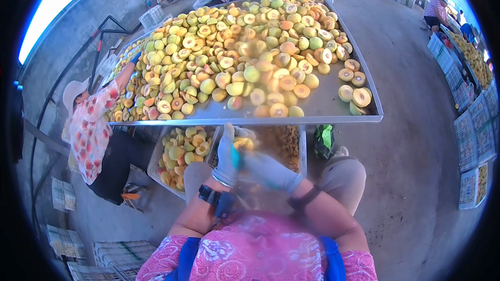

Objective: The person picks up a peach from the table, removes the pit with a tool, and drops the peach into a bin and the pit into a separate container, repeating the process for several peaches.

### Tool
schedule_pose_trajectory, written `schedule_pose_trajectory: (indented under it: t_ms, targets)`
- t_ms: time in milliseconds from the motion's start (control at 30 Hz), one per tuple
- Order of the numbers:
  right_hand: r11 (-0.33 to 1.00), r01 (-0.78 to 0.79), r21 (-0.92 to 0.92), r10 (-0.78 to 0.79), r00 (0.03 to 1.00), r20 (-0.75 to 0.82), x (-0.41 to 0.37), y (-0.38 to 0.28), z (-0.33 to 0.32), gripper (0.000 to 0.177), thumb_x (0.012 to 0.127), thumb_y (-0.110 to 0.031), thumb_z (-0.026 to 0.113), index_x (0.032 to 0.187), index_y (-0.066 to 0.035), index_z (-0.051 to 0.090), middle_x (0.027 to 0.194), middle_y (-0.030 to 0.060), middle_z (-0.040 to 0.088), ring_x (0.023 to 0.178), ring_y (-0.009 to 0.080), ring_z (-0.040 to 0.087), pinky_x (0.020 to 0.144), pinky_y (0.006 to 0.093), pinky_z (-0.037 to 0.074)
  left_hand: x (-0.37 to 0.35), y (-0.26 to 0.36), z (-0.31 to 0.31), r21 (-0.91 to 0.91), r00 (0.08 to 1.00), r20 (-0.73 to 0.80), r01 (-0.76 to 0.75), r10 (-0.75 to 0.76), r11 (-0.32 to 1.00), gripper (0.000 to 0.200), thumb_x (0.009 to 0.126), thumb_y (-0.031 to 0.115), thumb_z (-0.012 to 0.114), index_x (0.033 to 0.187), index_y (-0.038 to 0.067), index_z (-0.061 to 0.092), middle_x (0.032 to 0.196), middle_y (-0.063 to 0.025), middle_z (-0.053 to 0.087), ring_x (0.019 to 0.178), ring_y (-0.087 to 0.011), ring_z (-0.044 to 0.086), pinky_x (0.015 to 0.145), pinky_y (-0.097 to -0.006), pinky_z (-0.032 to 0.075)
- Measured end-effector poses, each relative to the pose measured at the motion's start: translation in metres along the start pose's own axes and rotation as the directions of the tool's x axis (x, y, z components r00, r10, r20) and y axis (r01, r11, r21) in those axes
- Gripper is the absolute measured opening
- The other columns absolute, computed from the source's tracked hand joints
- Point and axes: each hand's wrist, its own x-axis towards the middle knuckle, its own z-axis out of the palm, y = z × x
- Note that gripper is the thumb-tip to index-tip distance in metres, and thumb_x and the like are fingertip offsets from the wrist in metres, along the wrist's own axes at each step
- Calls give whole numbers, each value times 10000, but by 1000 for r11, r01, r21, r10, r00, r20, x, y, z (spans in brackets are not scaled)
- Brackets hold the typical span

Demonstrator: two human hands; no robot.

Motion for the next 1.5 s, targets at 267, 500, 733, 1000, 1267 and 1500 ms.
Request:
schedule_pose_trajectory:
  t_ms: [267,500,733,1000,1267,1500]
  targets:
    - [998,-16,-54,16,1000,2,10,12,1,329,987,-436,474,1133,-141,455,630,-65,386,415,39,310,349,195,240,8,-20,-24,46,996,78,-38,35,998,436,964,453,486,884,33,571,858,-128,629,749,-213,614,690,-322,522]
    - [996,-17,89,5,991,134,7,14,-4,378,991,-461,444,1221,-162,426,615,-61,378,399,46,289,347,202,229,0,10,-7,0,978,141,153,-152,988,572,1003,495,389,873,-4,636,804,-76,644,666,-129,588,642,-247,483]
    - [992,-27,-121,20,998,-59,7,21,3,419,1020,-367,420,1238,-36,556,1136,42,598,989,104,551,862,265,484,1,-20,-19,356,990,9,-132,138,925,598,1005,513,356,876,-3,630,812,-86,652,683,-143,610,664,-251,499]
    - [982,-111,156,90,987,136,1,14,-2,294,995,-446,451,1093,-170,473,629,-73,375,424,27,278,364,192,210,-5,5,-19,-261,956,181,272,-229,926,563,984,519,415,906,6,634,842,-85,643,747,-182,624,706,-277,513]
    - [992,-88,86,75,987,144,9,15,2,298,995,-443,456,1118,-172,480,619,-73,366,429,25,265,368,191,196,-14,-11,-9,220,980,7,-196,199,956,536,993,493,422,893,6,624,860,-87,638,740,-149,605,697,-265,499]
    - [968,-175,178,129,961,244,9,25,-2,306,1001,-450,436,1137,-185,507,596,-89,316,417,29,250,365,198,186,-11,28,-15,127,922,286,233,-261,964,471,984,453,462,838,28,604,804,-98,612,703,-183,566,689,-304,477]
